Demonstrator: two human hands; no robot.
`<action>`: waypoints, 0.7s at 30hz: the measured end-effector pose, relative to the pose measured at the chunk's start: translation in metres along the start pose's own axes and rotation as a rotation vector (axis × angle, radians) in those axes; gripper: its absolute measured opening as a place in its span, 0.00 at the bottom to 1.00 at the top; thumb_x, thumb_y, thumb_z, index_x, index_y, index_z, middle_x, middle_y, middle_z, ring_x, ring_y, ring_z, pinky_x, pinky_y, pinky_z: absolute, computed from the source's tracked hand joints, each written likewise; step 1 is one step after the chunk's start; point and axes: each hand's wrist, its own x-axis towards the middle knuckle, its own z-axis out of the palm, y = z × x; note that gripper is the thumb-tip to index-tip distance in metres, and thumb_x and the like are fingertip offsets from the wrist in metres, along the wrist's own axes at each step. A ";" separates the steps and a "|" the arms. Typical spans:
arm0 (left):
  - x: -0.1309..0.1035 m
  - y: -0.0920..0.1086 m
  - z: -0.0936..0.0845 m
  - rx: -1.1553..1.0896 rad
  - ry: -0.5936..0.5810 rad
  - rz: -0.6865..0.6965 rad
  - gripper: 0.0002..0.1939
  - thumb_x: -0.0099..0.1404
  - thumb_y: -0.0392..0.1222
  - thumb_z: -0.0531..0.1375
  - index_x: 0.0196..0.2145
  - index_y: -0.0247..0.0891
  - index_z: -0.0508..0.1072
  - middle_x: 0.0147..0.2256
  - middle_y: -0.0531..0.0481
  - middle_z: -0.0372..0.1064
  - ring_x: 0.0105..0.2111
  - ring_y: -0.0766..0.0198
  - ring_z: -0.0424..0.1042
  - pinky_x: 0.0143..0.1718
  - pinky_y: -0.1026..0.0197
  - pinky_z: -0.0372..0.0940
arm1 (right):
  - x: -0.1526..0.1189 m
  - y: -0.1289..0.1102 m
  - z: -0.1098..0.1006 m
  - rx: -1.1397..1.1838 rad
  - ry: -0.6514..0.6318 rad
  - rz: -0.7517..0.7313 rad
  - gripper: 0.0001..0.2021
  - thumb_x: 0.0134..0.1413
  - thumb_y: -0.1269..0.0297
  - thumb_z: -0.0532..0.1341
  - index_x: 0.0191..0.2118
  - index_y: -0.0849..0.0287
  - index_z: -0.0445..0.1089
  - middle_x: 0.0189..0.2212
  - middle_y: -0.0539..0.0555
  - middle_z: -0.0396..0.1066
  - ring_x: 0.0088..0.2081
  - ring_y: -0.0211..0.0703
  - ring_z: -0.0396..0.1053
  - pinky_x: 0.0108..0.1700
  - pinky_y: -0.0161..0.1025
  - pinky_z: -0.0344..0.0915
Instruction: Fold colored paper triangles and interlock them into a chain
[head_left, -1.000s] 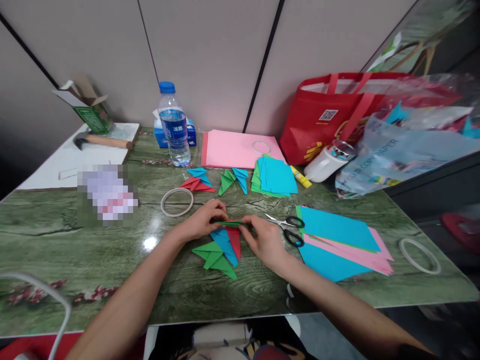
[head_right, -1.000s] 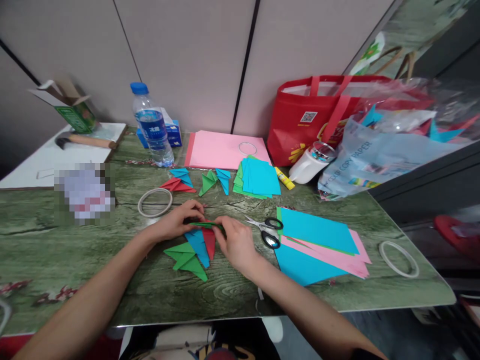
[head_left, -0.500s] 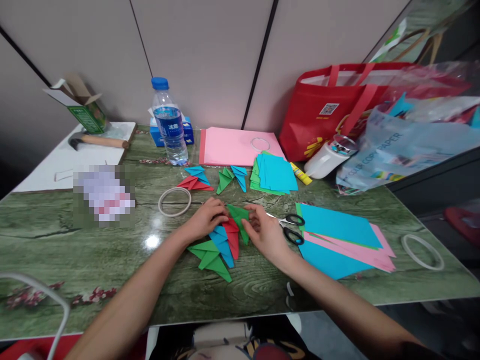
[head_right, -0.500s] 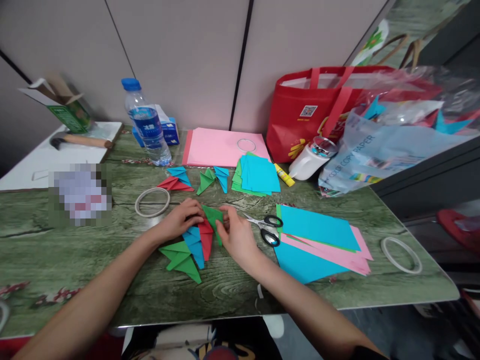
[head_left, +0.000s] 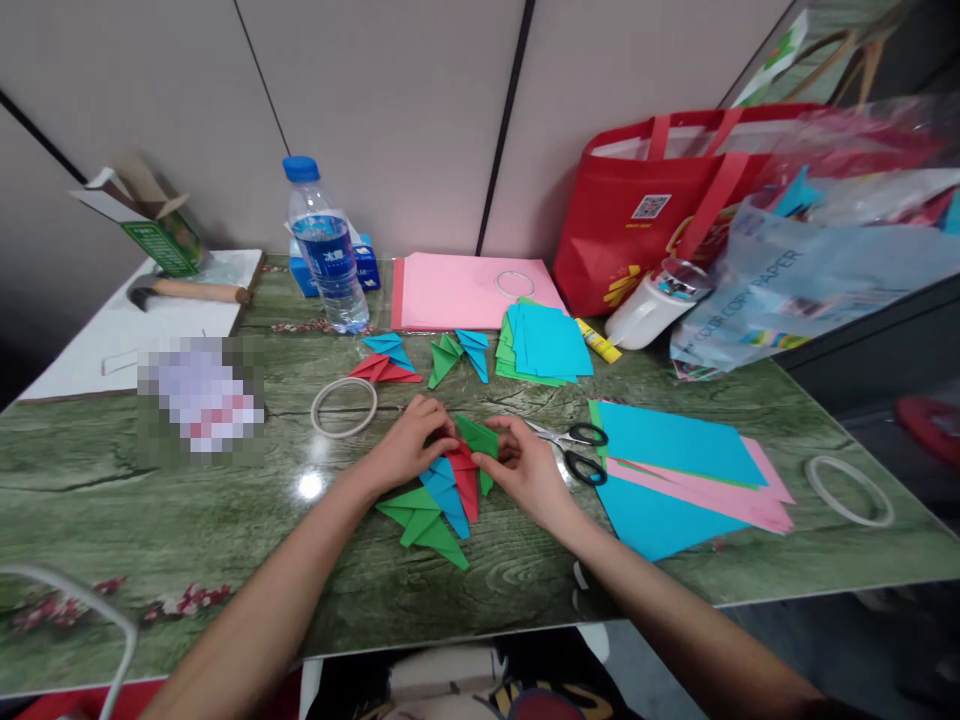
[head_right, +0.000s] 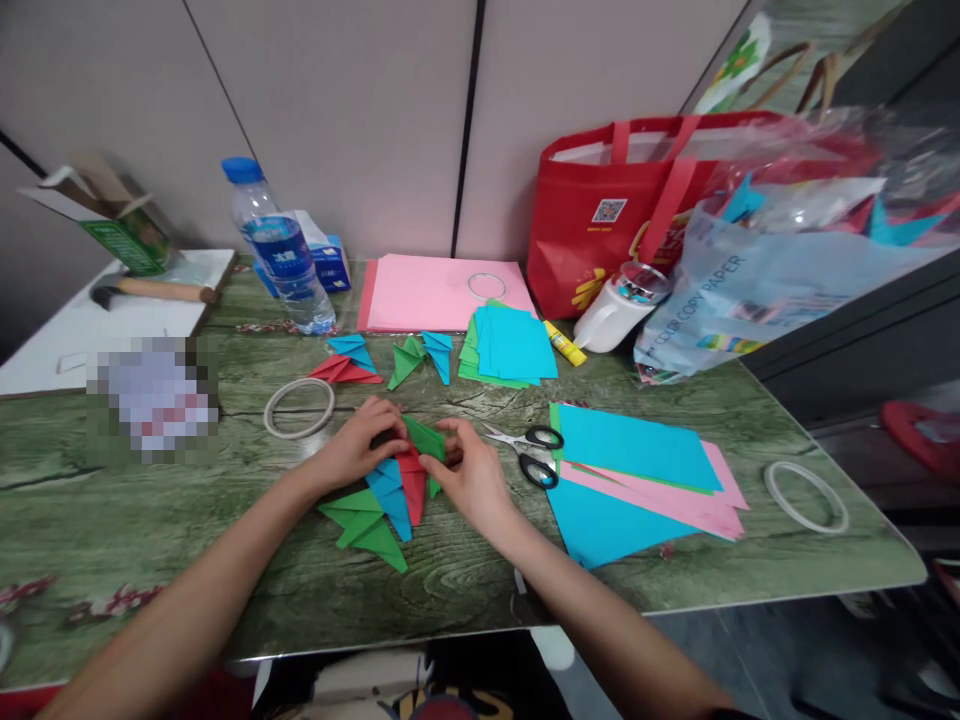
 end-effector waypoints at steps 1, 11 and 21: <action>0.000 -0.001 0.000 -0.004 -0.009 0.008 0.06 0.64 0.40 0.57 0.31 0.37 0.69 0.34 0.49 0.64 0.40 0.59 0.60 0.43 0.57 0.58 | 0.000 -0.001 -0.001 -0.020 -0.015 0.005 0.16 0.48 0.64 0.62 0.44 0.57 0.63 0.21 0.46 0.66 0.22 0.40 0.66 0.23 0.34 0.60; -0.002 -0.002 0.005 0.060 -0.047 0.057 0.05 0.66 0.38 0.54 0.32 0.37 0.66 0.34 0.49 0.64 0.40 0.59 0.58 0.44 0.56 0.57 | 0.008 -0.001 -0.001 -0.130 -0.100 -0.012 0.18 0.46 0.66 0.62 0.46 0.57 0.64 0.29 0.50 0.71 0.27 0.42 0.68 0.27 0.36 0.62; -0.006 -0.003 0.005 0.087 -0.023 0.054 0.04 0.66 0.39 0.54 0.33 0.38 0.66 0.35 0.48 0.64 0.40 0.58 0.59 0.44 0.54 0.58 | 0.008 -0.010 -0.002 -0.221 -0.142 -0.029 0.20 0.40 0.70 0.67 0.44 0.58 0.67 0.28 0.49 0.71 0.28 0.41 0.67 0.28 0.35 0.61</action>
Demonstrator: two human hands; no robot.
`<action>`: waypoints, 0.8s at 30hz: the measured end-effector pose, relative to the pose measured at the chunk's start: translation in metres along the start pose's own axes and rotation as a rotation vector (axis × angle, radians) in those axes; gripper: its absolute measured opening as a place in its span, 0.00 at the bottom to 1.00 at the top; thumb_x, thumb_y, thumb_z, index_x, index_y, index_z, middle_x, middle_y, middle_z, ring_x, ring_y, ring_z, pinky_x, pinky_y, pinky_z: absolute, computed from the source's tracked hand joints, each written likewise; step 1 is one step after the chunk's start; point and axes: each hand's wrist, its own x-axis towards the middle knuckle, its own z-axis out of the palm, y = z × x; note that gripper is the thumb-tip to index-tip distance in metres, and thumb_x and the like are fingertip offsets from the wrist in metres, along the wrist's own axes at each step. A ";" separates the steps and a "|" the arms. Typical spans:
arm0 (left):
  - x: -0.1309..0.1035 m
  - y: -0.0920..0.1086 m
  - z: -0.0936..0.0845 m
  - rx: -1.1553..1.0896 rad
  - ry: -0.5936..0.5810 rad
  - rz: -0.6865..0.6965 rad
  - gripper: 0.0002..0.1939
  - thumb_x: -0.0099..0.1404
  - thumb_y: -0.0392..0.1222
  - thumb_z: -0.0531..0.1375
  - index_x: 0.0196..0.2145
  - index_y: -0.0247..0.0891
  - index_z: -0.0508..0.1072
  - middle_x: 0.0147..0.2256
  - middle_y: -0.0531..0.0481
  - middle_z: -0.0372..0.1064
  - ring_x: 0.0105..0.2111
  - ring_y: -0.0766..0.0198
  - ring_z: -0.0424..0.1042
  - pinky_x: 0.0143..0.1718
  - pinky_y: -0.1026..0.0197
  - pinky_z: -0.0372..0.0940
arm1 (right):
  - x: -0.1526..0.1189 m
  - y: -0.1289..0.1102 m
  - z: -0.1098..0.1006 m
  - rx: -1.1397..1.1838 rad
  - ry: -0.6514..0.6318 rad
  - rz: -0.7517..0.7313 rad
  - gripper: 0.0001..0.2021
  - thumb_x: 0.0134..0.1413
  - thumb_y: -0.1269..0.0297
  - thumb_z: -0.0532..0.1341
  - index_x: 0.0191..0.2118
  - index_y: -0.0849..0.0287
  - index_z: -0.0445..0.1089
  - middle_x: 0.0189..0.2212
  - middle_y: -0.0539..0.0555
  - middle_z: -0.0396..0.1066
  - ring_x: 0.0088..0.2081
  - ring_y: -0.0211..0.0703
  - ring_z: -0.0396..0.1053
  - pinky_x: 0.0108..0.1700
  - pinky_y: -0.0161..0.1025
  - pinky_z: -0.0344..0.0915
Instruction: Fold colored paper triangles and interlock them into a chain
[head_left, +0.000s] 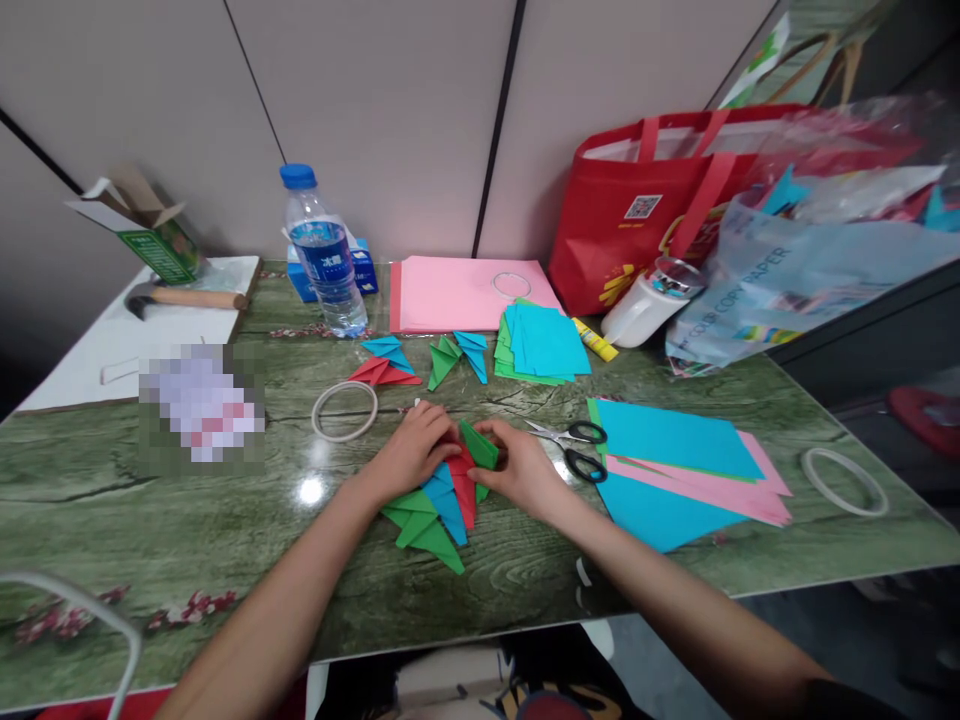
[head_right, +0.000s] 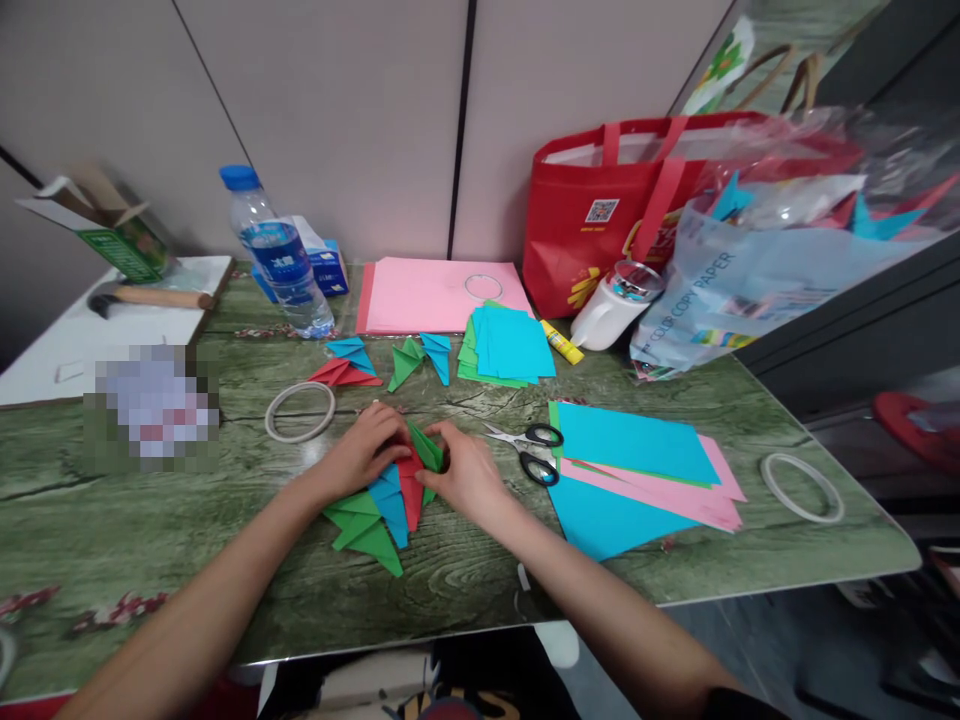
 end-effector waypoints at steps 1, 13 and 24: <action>0.000 -0.001 0.000 -0.003 0.006 0.003 0.04 0.65 0.38 0.54 0.33 0.38 0.66 0.36 0.48 0.64 0.41 0.58 0.59 0.45 0.54 0.58 | 0.000 0.000 0.000 0.006 0.002 -0.002 0.20 0.40 0.72 0.66 0.43 0.58 0.67 0.28 0.48 0.71 0.28 0.40 0.68 0.28 0.35 0.62; 0.001 -0.002 -0.003 0.054 -0.071 -0.021 0.06 0.62 0.33 0.57 0.35 0.40 0.72 0.37 0.50 0.67 0.44 0.57 0.59 0.44 0.53 0.51 | 0.016 0.000 0.000 0.066 -0.116 0.069 0.13 0.37 0.74 0.67 0.35 0.58 0.71 0.25 0.47 0.73 0.26 0.38 0.70 0.26 0.32 0.63; 0.002 -0.001 0.001 0.038 0.012 -0.074 0.04 0.63 0.39 0.59 0.34 0.38 0.66 0.35 0.51 0.68 0.42 0.59 0.61 0.42 0.57 0.51 | 0.009 0.008 0.000 0.456 -0.082 0.259 0.04 0.49 0.65 0.61 0.32 0.57 0.66 0.20 0.46 0.68 0.21 0.40 0.69 0.20 0.35 0.67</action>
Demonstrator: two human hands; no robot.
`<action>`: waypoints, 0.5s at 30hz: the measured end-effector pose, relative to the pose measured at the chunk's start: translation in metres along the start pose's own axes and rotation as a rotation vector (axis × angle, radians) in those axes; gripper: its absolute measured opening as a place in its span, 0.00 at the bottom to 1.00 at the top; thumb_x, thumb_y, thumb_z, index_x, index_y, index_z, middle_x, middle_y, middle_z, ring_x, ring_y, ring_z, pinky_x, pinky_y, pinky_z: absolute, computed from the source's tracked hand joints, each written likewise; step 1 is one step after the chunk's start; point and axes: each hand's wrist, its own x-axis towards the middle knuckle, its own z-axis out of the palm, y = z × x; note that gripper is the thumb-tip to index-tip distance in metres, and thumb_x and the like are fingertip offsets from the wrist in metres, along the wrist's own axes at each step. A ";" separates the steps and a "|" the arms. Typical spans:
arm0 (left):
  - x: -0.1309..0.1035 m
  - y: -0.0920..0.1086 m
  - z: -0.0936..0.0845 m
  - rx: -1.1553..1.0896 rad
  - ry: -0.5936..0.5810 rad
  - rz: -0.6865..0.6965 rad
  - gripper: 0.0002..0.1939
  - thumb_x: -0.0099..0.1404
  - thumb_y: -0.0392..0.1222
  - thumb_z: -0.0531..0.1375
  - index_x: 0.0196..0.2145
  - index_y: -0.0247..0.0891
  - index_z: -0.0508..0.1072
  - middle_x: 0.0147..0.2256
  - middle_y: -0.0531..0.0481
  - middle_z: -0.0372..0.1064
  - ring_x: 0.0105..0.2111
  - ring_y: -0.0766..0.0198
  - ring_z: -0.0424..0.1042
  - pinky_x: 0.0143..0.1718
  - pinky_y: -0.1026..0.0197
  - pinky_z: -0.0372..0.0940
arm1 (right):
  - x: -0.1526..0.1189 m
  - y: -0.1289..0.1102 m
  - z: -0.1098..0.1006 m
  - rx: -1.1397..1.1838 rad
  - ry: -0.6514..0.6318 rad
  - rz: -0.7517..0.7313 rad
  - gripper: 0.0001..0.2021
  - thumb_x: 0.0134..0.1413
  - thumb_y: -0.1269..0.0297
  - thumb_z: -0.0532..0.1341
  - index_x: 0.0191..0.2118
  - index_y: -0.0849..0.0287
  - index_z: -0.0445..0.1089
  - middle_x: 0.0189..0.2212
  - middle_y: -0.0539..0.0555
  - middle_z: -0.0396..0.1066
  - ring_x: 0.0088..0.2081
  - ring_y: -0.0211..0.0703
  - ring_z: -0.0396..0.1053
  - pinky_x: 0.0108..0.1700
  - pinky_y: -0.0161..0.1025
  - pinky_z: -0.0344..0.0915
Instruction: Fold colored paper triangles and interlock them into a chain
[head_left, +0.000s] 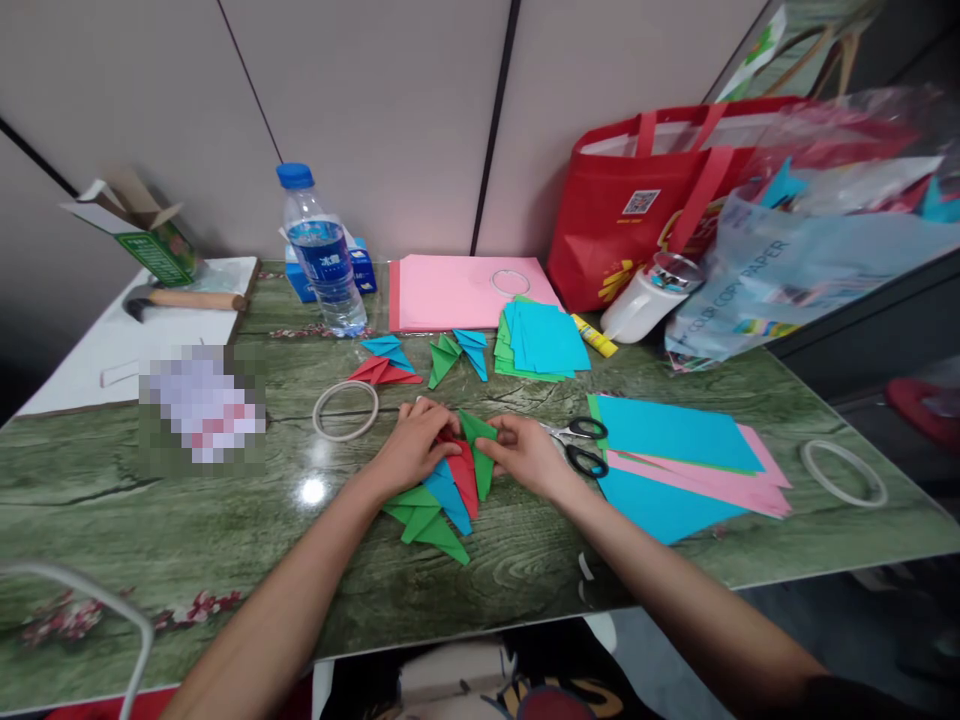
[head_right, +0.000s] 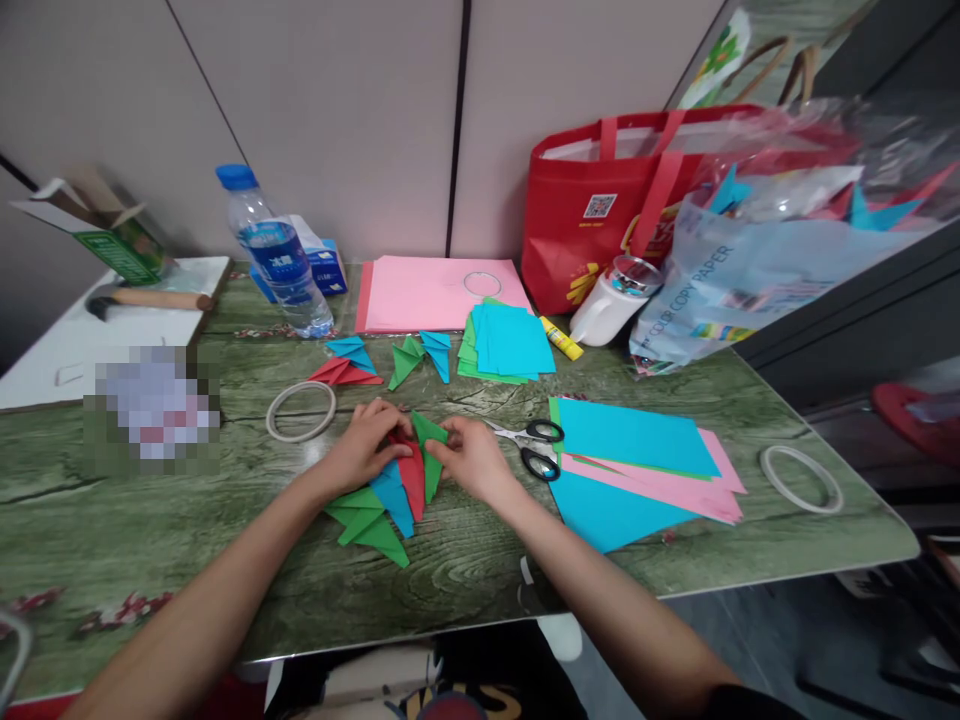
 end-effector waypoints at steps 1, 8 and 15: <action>0.000 0.000 0.000 0.003 -0.002 0.007 0.03 0.64 0.39 0.58 0.34 0.38 0.66 0.35 0.51 0.68 0.43 0.59 0.61 0.42 0.57 0.51 | 0.000 0.001 0.000 0.033 -0.015 0.033 0.04 0.50 0.65 0.60 0.33 0.56 0.66 0.20 0.46 0.68 0.21 0.40 0.69 0.20 0.36 0.68; 0.001 0.002 0.003 0.095 0.019 0.007 0.08 0.67 0.44 0.54 0.34 0.39 0.69 0.36 0.50 0.69 0.42 0.57 0.60 0.42 0.55 0.51 | -0.003 0.003 0.000 -0.120 0.003 0.012 0.05 0.48 0.68 0.61 0.34 0.57 0.65 0.15 0.43 0.64 0.17 0.40 0.68 0.15 0.32 0.60; 0.000 0.003 0.002 0.168 0.014 0.049 0.08 0.65 0.45 0.57 0.40 0.40 0.70 0.39 0.49 0.67 0.42 0.57 0.60 0.42 0.55 0.52 | -0.016 -0.003 -0.001 -0.555 0.158 -0.180 0.10 0.55 0.65 0.57 0.42 0.60 0.68 0.20 0.48 0.68 0.19 0.41 0.68 0.23 0.36 0.59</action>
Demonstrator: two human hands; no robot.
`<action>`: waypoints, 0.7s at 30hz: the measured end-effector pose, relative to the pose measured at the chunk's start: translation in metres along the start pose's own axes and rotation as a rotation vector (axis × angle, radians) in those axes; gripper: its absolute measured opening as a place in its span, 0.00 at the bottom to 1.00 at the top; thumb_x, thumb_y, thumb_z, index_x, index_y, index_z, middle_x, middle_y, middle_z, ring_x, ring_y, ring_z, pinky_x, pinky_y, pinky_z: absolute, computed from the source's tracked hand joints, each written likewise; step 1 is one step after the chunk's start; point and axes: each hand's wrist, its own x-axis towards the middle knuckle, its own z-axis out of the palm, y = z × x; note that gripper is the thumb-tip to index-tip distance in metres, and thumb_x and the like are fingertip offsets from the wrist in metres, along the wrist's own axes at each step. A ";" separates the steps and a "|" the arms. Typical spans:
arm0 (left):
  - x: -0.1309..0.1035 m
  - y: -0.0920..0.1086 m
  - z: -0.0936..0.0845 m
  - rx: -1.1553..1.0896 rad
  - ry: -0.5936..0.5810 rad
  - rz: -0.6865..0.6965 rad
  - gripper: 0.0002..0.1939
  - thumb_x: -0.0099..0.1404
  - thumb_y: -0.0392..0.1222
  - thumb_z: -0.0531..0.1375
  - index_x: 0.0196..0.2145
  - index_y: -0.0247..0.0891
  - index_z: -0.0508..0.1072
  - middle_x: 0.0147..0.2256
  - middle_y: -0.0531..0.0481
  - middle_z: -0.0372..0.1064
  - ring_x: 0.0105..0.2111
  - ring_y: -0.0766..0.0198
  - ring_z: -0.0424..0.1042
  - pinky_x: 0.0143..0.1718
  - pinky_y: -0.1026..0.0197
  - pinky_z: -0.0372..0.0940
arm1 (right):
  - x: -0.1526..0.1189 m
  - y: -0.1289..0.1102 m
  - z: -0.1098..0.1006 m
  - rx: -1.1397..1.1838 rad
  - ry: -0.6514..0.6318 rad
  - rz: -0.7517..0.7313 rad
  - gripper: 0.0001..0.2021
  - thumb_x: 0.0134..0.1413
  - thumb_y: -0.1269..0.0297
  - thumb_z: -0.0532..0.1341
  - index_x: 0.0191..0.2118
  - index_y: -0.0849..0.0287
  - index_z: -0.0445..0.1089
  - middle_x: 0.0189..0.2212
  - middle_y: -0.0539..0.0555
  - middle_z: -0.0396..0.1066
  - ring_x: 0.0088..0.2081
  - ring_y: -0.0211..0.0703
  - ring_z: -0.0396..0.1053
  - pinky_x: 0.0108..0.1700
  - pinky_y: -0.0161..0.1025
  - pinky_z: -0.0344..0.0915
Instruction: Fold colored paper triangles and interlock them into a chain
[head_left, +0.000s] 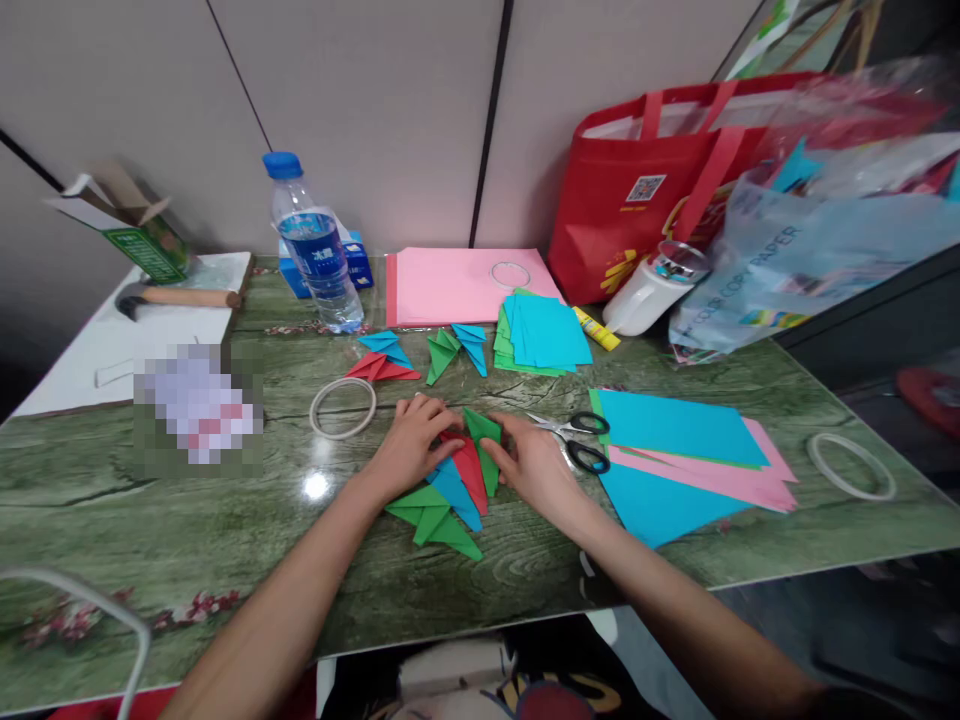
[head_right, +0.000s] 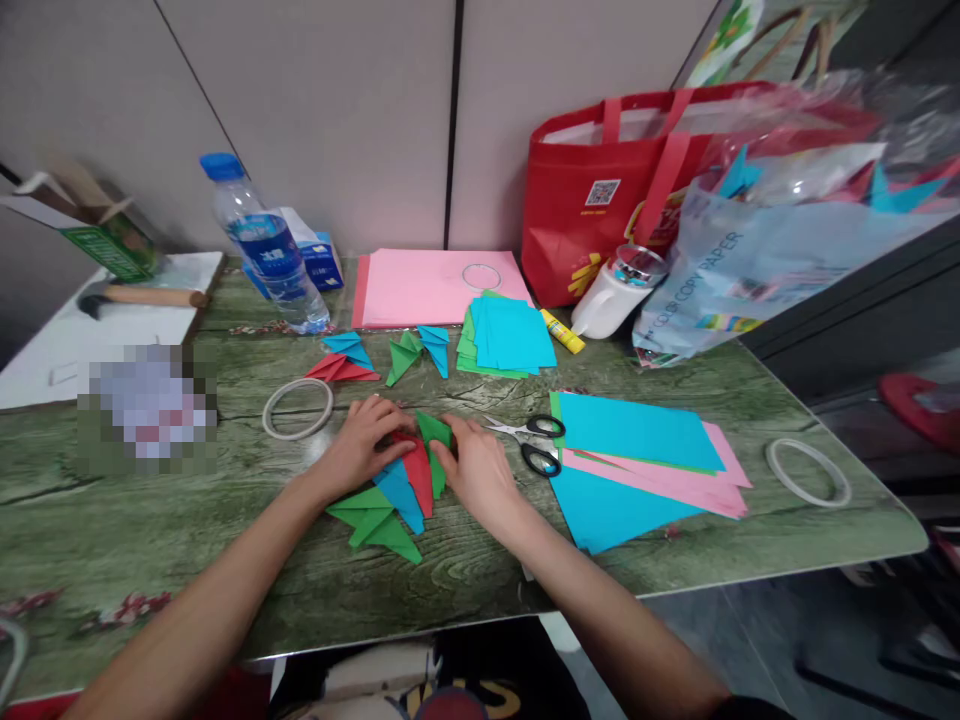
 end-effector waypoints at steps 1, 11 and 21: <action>0.000 0.000 0.000 0.017 0.001 0.009 0.08 0.65 0.45 0.56 0.40 0.40 0.70 0.39 0.49 0.67 0.42 0.57 0.60 0.42 0.55 0.52 | -0.001 0.001 0.000 0.015 -0.014 0.020 0.09 0.56 0.64 0.56 0.41 0.60 0.68 0.19 0.48 0.67 0.19 0.40 0.68 0.23 0.36 0.59; -0.002 -0.008 0.007 0.006 0.066 0.187 0.09 0.68 0.41 0.53 0.36 0.38 0.72 0.37 0.48 0.68 0.39 0.61 0.62 0.40 0.58 0.57 | -0.002 0.006 0.003 0.163 0.029 0.068 0.05 0.52 0.63 0.58 0.31 0.58 0.65 0.16 0.44 0.62 0.17 0.37 0.63 0.21 0.32 0.53; -0.003 -0.004 0.004 -0.073 0.042 0.168 0.08 0.67 0.37 0.54 0.38 0.35 0.72 0.37 0.45 0.67 0.39 0.60 0.64 0.42 0.57 0.62 | 0.002 0.004 0.000 0.091 0.055 -0.156 0.06 0.50 0.64 0.63 0.34 0.59 0.71 0.25 0.50 0.70 0.28 0.41 0.66 0.29 0.35 0.59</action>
